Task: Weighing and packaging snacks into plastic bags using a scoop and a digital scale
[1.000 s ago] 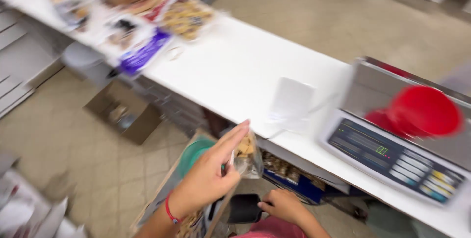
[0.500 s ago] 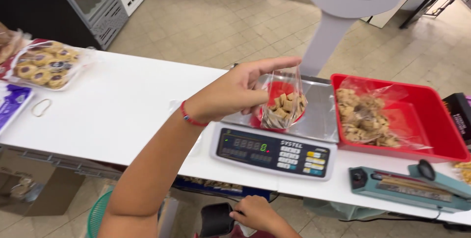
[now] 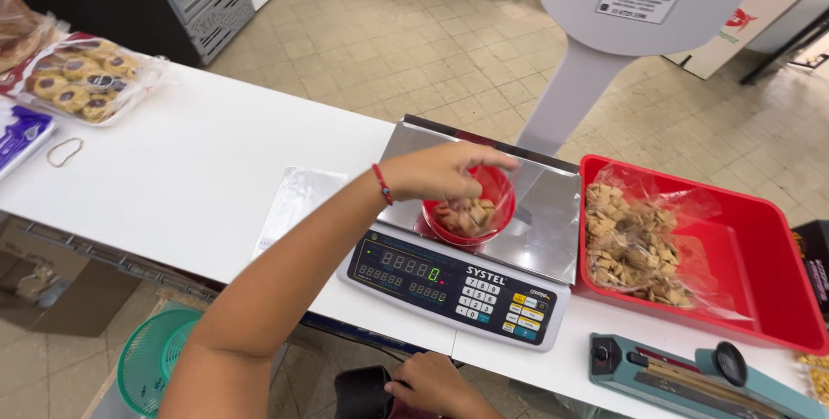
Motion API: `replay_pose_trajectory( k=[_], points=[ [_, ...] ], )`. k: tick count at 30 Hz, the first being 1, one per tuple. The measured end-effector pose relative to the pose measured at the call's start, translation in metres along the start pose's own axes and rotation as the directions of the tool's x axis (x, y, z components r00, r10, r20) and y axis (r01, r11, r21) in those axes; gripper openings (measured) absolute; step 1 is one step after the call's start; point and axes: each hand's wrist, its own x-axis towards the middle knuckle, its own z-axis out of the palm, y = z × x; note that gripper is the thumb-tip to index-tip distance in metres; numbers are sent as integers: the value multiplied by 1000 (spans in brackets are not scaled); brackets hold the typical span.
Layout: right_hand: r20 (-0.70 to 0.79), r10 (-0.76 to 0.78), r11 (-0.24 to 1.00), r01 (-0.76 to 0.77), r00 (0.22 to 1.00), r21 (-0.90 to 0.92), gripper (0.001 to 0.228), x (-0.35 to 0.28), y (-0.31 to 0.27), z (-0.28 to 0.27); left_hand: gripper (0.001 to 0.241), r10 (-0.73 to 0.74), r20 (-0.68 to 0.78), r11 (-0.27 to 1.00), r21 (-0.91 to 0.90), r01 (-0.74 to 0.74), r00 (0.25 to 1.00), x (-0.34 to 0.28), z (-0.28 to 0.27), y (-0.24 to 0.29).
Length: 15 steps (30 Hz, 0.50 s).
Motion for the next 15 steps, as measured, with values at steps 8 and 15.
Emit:
replay_pose_trajectory(
  k=[8,15],
  points=[
    [13,-149,987,149,989,-55,36,26,-6,10,47,389,-504,921,175,-349,771,-111,38,-15],
    [45,-273,961,274,961,-31,27,81,-49,22,37,-335,-891,895,-402,-193,305,-295,157,-159]
  ],
)
